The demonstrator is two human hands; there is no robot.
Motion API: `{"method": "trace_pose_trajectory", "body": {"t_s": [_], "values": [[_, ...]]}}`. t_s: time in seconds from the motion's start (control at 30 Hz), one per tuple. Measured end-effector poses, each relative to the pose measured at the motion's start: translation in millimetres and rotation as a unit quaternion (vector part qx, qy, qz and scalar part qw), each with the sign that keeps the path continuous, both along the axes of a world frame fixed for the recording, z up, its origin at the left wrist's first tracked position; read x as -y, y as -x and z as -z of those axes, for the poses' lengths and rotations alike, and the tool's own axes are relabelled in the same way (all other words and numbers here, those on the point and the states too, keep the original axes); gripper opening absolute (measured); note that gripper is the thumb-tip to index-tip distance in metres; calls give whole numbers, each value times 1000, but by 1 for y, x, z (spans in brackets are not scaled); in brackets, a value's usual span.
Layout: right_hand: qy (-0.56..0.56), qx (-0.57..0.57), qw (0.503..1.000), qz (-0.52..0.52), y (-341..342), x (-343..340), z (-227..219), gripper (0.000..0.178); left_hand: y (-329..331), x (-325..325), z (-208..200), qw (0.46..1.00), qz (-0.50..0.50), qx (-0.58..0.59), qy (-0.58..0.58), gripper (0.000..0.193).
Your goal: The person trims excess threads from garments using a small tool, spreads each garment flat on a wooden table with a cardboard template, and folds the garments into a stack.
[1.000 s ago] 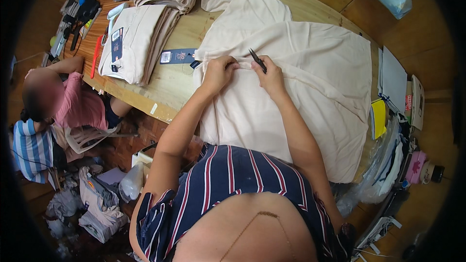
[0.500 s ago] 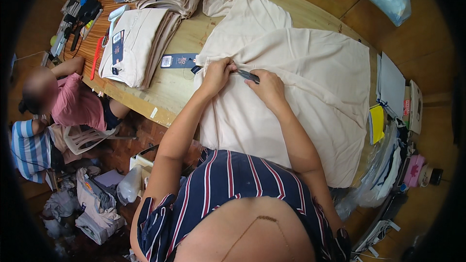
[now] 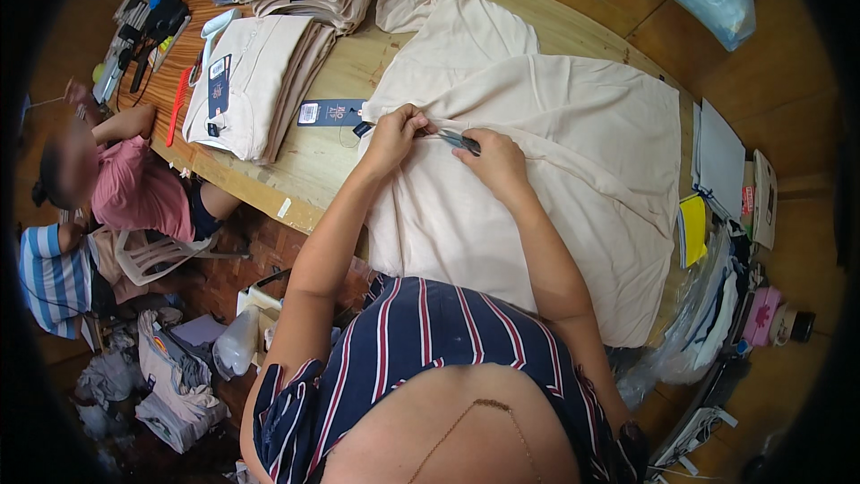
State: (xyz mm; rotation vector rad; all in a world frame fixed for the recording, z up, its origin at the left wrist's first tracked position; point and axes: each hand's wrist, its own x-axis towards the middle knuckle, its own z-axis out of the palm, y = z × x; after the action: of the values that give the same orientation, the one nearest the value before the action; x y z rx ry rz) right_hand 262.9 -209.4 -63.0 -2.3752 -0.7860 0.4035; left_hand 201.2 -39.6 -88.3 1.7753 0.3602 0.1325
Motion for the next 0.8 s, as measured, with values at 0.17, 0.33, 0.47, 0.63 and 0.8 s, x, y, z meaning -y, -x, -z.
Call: {"method": "trace_pose_trajectory", "body": {"t_s": [0.17, 0.33, 0.47, 0.63, 0.8], "values": [[0, 1, 1000, 0, 2, -2, -6, 28, 5, -9, 4, 978, -50, 37, 201, 17], [-172, 9, 968, 180, -26, 72, -5, 29, 81, -42, -40, 986, -18, 89, 141, 15], [-34, 234, 872, 428, -46, 255, 32, 36, 182, -90, -55, 988, 25, -149, 32, 19], [222, 141, 726, 636, 0, 394, 21, 40, 246, -75, -44, 783, -117, -410, -453, 29], [332, 238, 628, 662, -1, 448, 32, 47, 152, 1, -42, 879, -169, -312, -317, 44]]}}
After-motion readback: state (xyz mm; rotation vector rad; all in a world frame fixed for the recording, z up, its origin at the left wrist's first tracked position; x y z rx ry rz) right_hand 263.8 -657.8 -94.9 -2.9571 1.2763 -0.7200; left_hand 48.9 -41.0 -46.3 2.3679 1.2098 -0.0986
